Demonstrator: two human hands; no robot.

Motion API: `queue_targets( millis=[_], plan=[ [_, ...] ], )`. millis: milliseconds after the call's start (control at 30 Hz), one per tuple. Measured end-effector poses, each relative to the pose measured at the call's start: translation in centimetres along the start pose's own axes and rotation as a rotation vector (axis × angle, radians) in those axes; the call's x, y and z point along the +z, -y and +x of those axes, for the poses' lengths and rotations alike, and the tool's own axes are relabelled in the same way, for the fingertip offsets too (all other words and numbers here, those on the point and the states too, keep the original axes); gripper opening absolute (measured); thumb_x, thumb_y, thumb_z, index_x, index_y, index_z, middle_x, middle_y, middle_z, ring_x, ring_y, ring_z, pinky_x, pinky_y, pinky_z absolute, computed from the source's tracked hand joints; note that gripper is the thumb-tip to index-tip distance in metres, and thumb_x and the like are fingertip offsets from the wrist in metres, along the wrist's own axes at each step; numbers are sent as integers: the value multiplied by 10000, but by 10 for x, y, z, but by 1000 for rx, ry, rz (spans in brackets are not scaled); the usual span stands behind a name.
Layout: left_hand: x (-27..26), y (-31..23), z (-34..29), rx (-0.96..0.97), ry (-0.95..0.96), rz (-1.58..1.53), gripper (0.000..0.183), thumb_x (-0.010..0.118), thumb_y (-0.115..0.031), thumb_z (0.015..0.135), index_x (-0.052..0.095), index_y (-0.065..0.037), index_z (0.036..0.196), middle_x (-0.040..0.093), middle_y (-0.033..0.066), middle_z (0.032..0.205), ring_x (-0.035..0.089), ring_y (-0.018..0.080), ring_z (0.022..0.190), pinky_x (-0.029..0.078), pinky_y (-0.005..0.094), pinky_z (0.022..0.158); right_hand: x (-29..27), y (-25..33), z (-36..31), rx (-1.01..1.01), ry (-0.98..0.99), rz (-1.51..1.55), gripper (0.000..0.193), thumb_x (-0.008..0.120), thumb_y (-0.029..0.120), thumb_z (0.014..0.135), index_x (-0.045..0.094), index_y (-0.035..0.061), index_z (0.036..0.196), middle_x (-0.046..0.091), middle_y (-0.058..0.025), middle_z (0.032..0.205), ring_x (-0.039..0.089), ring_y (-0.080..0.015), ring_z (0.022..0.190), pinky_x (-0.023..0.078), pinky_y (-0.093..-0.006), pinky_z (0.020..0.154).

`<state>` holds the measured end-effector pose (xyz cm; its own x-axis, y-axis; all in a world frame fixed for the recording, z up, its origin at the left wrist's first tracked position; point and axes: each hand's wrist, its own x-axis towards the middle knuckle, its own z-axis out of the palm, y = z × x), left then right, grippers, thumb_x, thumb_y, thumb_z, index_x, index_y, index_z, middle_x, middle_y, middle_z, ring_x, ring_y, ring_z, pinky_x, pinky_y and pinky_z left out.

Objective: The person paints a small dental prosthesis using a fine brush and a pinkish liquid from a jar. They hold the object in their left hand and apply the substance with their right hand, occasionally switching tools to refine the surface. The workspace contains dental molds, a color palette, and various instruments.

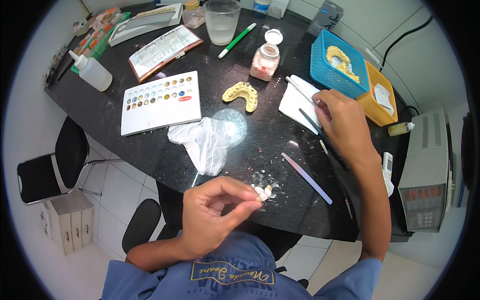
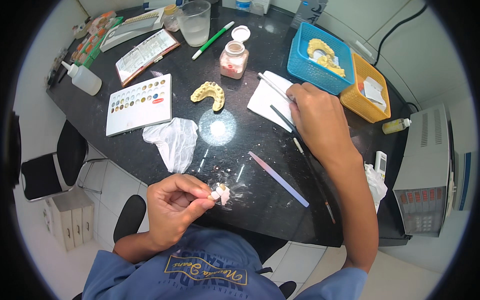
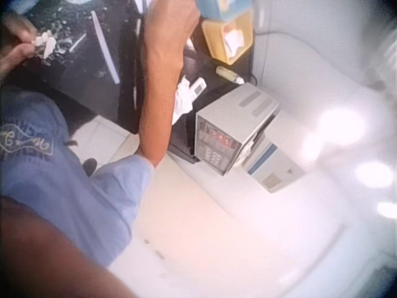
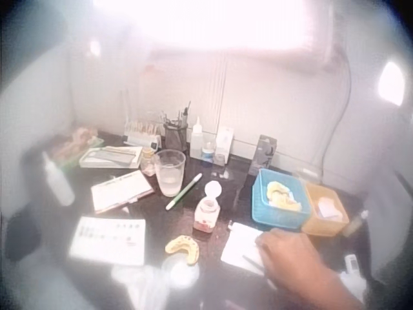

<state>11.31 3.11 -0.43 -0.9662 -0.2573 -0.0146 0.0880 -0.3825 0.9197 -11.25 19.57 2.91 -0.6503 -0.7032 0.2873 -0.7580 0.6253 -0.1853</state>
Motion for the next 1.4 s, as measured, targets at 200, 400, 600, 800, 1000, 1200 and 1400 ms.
queue_targets(
  millis=[200, 400, 600, 800, 1000, 1200, 1400],
  plan=[
    [-1, 0, 3, -6, 8, -15, 134, 667, 112, 801, 627, 48, 912, 659, 130, 937, 658, 162, 891, 549, 275, 817, -12, 10, 1, 81, -53, 74, 156, 618, 23, 785, 605, 11, 940, 598, -139, 850, 642, -299, 758, 496, -395, 687],
    [3, -5, 5, -42, -10, 32, 139, 653, 146, 787, 603, 53, 877, 651, 161, 904, 655, 176, 851, 550, 286, 784, -43, 21, -16, 66, -341, 51, 141, 606, 39, 788, 467, 35, 813, 524, -71, 726, 549, -169, 625, 458, -287, 618],
    [6, -1, 5, -23, -7, 62, 144, 670, 134, 778, 616, 46, 879, 659, 147, 909, 658, 163, 850, 547, 272, 779, -48, 71, -90, -52, -589, 653, 61, 547, 37, 815, 509, 48, 861, 573, -98, 734, 590, -196, 642, 518, -306, 642],
    [6, 1, 6, -26, -21, 61, 133, 697, 94, 784, 641, 37, 889, 671, 117, 917, 657, 132, 856, 539, 245, 770, 15, 110, -140, 26, -490, 959, 298, 721, -20, 741, 564, -5, 994, 648, -178, 819, 678, -252, 684, 550, -296, 574],
    [7, 0, 6, -43, -20, 88, 128, 694, 94, 785, 642, 38, 887, 666, 121, 915, 651, 125, 855, 533, 239, 758, 21, 115, -143, 89, -446, 909, 253, 682, 150, 861, 470, 42, 946, 601, -124, 748, 635, -195, 638, 522, -272, 584],
    [9, -2, 8, -51, -15, 138, 144, 670, 145, 756, 608, 50, 845, 654, 188, 881, 660, 177, 824, 543, 275, 762, 24, 111, -143, 7, -420, 929, 249, 702, 137, 840, 498, 35, 939, 632, -133, 735, 644, -194, 614, 509, -265, 574],
    [9, -1, 8, -39, -26, 142, 145, 680, 141, 747, 622, 43, 837, 662, 178, 865, 658, 173, 811, 535, 267, 746, 22, 112, -142, 35, -400, 943, 301, 742, -3, 730, 547, 0, 959, 664, -168, 759, 675, -231, 640, 550, -303, 562]
  ],
)
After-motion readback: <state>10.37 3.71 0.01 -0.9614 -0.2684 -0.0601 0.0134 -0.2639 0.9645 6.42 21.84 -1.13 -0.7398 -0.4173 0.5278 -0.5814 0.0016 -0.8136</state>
